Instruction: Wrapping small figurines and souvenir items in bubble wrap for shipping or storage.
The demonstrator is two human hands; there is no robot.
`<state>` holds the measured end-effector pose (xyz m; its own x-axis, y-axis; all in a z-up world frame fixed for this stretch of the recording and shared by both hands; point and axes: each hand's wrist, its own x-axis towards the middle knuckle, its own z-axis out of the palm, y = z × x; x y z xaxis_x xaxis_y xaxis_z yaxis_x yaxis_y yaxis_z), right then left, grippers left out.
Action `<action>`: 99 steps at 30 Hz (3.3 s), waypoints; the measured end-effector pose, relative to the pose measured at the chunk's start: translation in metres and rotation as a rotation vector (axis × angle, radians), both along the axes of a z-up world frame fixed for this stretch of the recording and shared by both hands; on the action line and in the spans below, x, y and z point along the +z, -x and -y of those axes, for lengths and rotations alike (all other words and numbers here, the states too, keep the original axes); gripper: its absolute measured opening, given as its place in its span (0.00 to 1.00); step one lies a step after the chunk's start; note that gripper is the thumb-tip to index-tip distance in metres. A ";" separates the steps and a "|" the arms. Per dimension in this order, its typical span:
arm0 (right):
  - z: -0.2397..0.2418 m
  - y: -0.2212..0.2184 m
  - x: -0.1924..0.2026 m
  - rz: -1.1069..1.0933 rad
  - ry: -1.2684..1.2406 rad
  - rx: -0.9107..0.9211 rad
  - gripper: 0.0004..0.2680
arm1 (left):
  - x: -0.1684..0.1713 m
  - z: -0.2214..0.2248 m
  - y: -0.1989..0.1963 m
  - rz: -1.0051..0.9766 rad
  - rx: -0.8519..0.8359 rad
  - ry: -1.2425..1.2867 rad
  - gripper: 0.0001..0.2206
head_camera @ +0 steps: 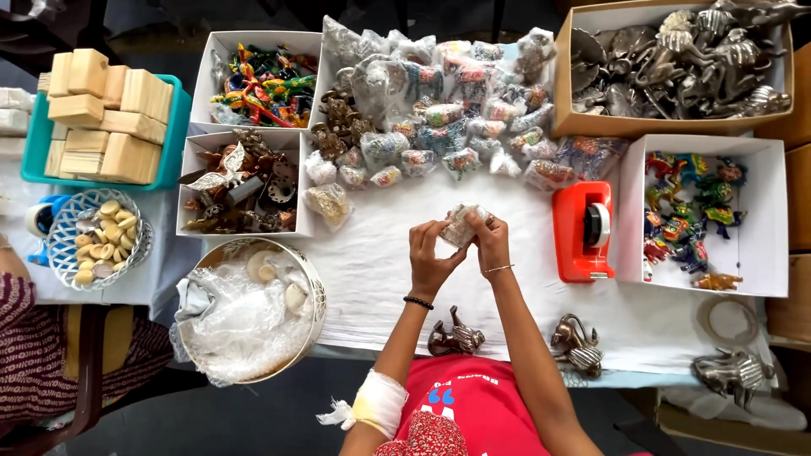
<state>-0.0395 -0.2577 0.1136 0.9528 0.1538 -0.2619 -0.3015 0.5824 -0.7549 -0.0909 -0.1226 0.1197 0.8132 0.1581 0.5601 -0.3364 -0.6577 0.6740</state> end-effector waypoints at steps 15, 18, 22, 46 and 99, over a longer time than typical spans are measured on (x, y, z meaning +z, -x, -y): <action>-0.001 0.000 -0.059 -0.077 -0.021 0.177 0.28 | -0.003 0.001 0.012 -0.110 0.099 0.095 0.39; -0.018 0.002 -0.041 -0.101 -0.054 0.217 0.26 | -0.039 -0.008 0.005 -0.233 0.128 0.030 0.37; -0.054 0.012 -0.115 0.063 0.239 0.147 0.22 | -0.074 -0.019 -0.010 -0.284 0.208 0.034 0.31; -0.079 0.055 -0.085 0.719 1.625 0.221 0.15 | -0.153 -0.109 -0.100 -0.429 0.766 -0.083 0.27; -0.089 0.059 -0.090 0.749 1.959 0.153 0.22 | 0.013 -0.371 -0.100 -0.497 0.298 -0.827 0.10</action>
<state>-0.0988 -0.1689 0.0238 0.9373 0.2879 0.1963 0.3224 -0.9302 -0.1753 0.0088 0.2480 0.1324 0.9748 0.1085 0.1947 0.1131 -0.9935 -0.0126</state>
